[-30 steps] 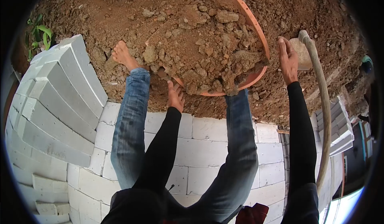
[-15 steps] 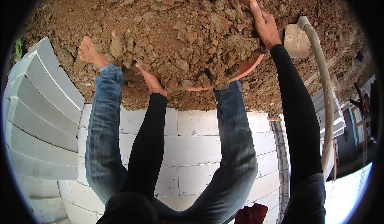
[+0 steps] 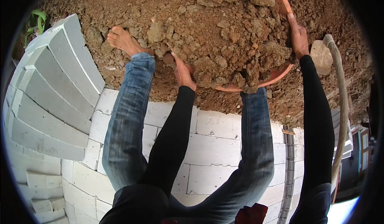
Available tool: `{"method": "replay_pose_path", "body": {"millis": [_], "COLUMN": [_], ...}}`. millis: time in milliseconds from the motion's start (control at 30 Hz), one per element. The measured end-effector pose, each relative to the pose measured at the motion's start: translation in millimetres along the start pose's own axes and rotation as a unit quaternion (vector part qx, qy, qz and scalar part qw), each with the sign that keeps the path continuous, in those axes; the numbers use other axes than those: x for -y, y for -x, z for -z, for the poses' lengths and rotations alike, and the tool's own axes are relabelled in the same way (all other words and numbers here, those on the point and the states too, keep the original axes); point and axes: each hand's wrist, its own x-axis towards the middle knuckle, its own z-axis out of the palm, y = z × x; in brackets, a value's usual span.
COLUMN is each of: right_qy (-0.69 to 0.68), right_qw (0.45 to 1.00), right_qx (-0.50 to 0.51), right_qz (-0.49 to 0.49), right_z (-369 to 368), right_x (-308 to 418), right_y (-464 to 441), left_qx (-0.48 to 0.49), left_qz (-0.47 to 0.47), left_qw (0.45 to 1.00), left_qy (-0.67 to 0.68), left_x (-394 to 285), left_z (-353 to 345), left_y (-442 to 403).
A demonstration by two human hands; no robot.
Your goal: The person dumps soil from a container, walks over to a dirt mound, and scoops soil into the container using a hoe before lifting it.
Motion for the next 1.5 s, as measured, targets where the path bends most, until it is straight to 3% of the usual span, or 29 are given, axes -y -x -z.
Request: {"method": "replay_pose_path", "body": {"millis": [100,333,433,600,767,867,900,967,1033,1100,1133,1233,1300,1333,1400,1500], "right_qy": [0.010,0.003,-0.008,-0.057,-0.066,-0.011,-0.009,-0.012,-0.032,-0.038,-0.045,-0.050,-0.057,-0.060,-0.076,-0.061], "right_qw": [1.000,0.998,0.999,0.996,0.995,0.997,0.996,0.997,0.997,0.996,0.996,0.997,0.997,0.996,0.996,0.995], "right_qx": [-0.012,-0.006,-0.031,0.006,-0.024,-0.028,-0.035,-0.045,-0.059,-0.062,-0.059,-0.054,-0.058,-0.063,-0.047,-0.065], "right_qz": [-0.008,-0.058,-0.032,-0.067,-0.069,-0.075,-0.078,-0.069,-0.039,-0.044,-0.043,-0.025,-0.008,0.003,0.006,0.051], "right_z": [12,16,19,15,14,1,-3,-9,-9,-1,-1,13,32,43,41,65], "right_x": [2,9,-14,0,31,30,39,49,69,111,129,188,257,289,282,372], "right_y": [1,11,2,-1,11,39,59,79,88,110,122,159,203,224,252,301], "left_qx": [-0.026,0.070,0.029,0.085,0.050,0.018,0.048,0.108,0.095,0.194,0.180,0.125,0.146,0.195,0.307,0.323], "left_qz": [-0.006,0.043,0.007,-0.010,-0.072,-0.163,-0.030,0.024,-0.030,-0.225,-0.258,-0.229,-0.163,-0.118,-0.167,-0.165], "left_qw": [1.000,0.995,0.998,0.996,0.991,0.974,0.994,0.993,0.991,0.950,0.942,0.960,0.974,0.965,0.928,0.919], "left_qy": [-0.010,-0.058,-0.056,0.035,-0.101,-0.154,-0.092,-0.032,-0.084,-0.098,-0.120,-0.098,0.062,0.128,0.127,0.156], "left_x": [5,26,33,-8,-15,30,9,-35,-51,-50,-67,-136,-186,-207,-210,-272], "left_z": [-18,-10,-17,-21,-20,-21,-4,7,17,67,71,97,132,153,184,232], "left_y": [21,4,9,12,-31,-96,-56,53,64,29,39,128,200,223,263,316]}}
